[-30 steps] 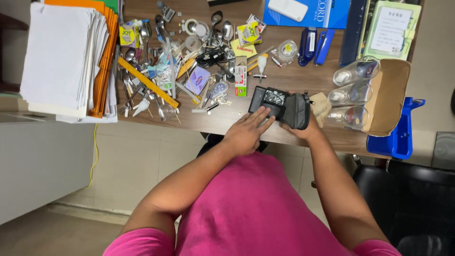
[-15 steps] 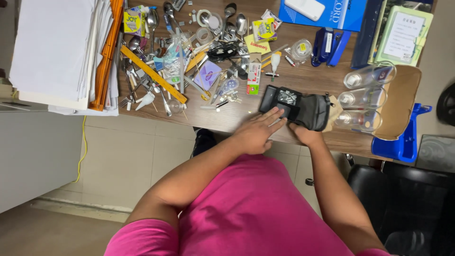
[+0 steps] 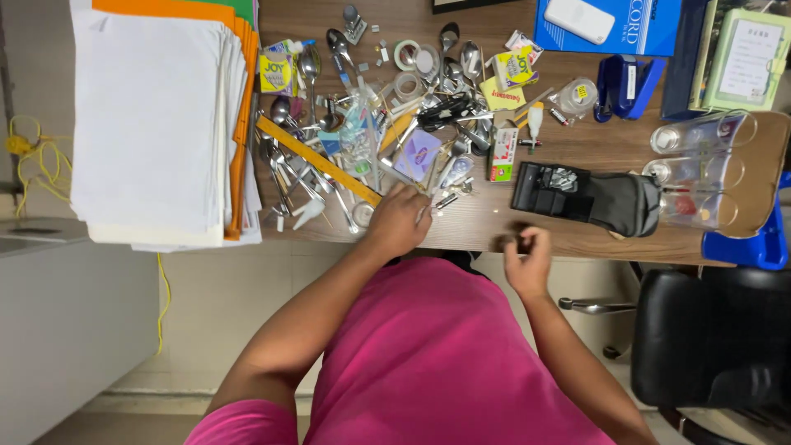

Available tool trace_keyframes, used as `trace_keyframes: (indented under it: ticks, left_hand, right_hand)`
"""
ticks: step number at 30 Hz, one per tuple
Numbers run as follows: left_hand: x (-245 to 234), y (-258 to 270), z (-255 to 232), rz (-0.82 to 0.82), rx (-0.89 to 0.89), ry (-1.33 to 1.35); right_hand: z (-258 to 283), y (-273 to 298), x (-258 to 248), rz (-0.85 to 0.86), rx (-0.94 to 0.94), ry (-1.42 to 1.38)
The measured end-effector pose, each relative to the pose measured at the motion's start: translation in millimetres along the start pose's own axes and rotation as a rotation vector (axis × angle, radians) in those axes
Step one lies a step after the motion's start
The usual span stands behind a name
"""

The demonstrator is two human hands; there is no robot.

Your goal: The person opens a black pouch on a cluttered desk and removes small white cylindrical objects. They then pick up a yellow packet and repeatedly extract similar white objects from it, placing them onto the desk among other scattered items.

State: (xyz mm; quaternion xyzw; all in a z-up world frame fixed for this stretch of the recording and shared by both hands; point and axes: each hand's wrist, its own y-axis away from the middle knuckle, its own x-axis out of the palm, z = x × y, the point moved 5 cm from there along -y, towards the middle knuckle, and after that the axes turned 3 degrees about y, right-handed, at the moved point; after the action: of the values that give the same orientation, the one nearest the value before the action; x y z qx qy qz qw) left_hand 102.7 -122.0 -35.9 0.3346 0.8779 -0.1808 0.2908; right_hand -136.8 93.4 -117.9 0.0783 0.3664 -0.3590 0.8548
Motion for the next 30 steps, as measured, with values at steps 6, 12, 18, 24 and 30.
trace_keyframes:
  ticks: [6, 12, 18, 24, 30]
  left_hand:
    - [-31.8, -27.1, 26.7, 0.035, -0.016, 0.024]
    - [-20.1, -106.8, 12.1, -0.045, 0.085, 0.006]
    - [5.6, -162.1, 7.6, 0.000, 0.133, -0.173]
    - [34.4, -177.9, 37.4, 0.061, 0.126, -0.223]
    - [12.6, -178.5, 16.5, 0.053, 0.099, -0.335]
  right_hand:
    - [84.9, -33.0, 54.0, 0.175, -0.072, -0.069]
    - [123.3, -81.0, 59.7, 0.080, 0.034, -0.091]
    - [120.2, -106.3, 39.1, 0.032, 0.034, -0.011]
    - [114.1, -134.4, 30.0, 0.099, -0.005, -0.040]
    - [90.5, -189.1, 53.0, 0.175, 0.106, -0.203]
